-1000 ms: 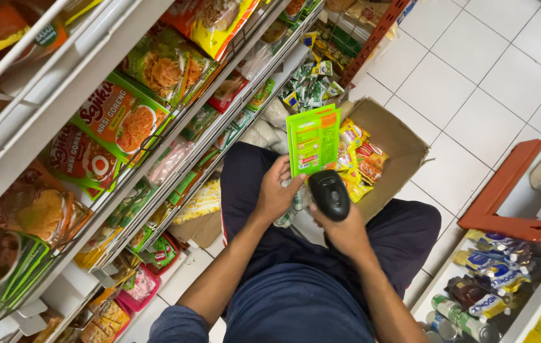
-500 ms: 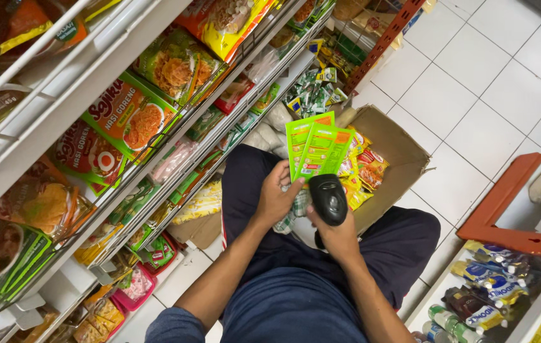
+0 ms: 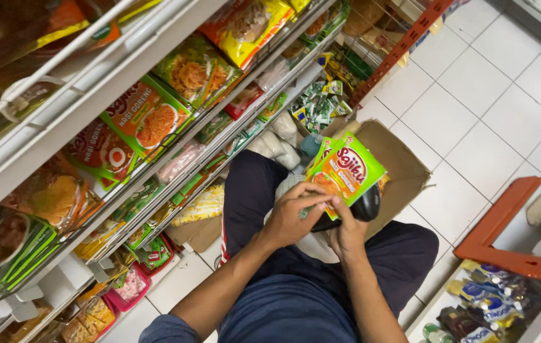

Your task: The person scans barcodes on seasoning packets using a handheld scanner, handling packets one by one and placing them into a cardboard box.

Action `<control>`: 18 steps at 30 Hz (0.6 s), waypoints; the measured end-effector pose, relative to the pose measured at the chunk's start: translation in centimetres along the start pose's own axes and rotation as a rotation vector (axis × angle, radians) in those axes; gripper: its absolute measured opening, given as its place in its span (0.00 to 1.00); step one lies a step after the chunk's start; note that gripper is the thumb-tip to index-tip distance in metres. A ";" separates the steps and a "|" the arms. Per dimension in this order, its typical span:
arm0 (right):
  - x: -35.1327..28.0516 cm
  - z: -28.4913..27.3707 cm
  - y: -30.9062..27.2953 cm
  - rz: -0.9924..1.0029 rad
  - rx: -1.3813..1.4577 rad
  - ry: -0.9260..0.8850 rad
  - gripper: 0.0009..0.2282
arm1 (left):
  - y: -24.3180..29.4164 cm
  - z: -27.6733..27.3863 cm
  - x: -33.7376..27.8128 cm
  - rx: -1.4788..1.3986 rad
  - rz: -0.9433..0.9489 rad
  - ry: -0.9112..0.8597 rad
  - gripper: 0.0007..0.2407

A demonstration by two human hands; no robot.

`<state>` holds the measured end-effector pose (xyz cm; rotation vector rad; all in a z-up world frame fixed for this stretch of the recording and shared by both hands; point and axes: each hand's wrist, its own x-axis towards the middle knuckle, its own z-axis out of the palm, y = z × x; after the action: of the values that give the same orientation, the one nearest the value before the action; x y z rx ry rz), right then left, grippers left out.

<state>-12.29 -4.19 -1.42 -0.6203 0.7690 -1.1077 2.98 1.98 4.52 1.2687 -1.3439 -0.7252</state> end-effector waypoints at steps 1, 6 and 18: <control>0.1 0.2 -0.3 0.012 0.048 0.009 0.23 | -0.1 -0.3 0.1 0.036 -0.045 0.066 0.11; 0.5 0.5 -2.2 0.198 0.085 -0.127 0.25 | -2.4 -1.3 0.4 0.056 -0.252 0.275 0.17; 1.2 6.4 -0.9 -0.098 -0.450 -0.295 0.24 | -2.5 -7.1 -4.5 -0.420 -0.355 0.306 0.14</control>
<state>-7.38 -5.22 2.82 -1.1839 0.7388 -0.9059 9.60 7.26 2.36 1.2238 -0.6791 -0.9563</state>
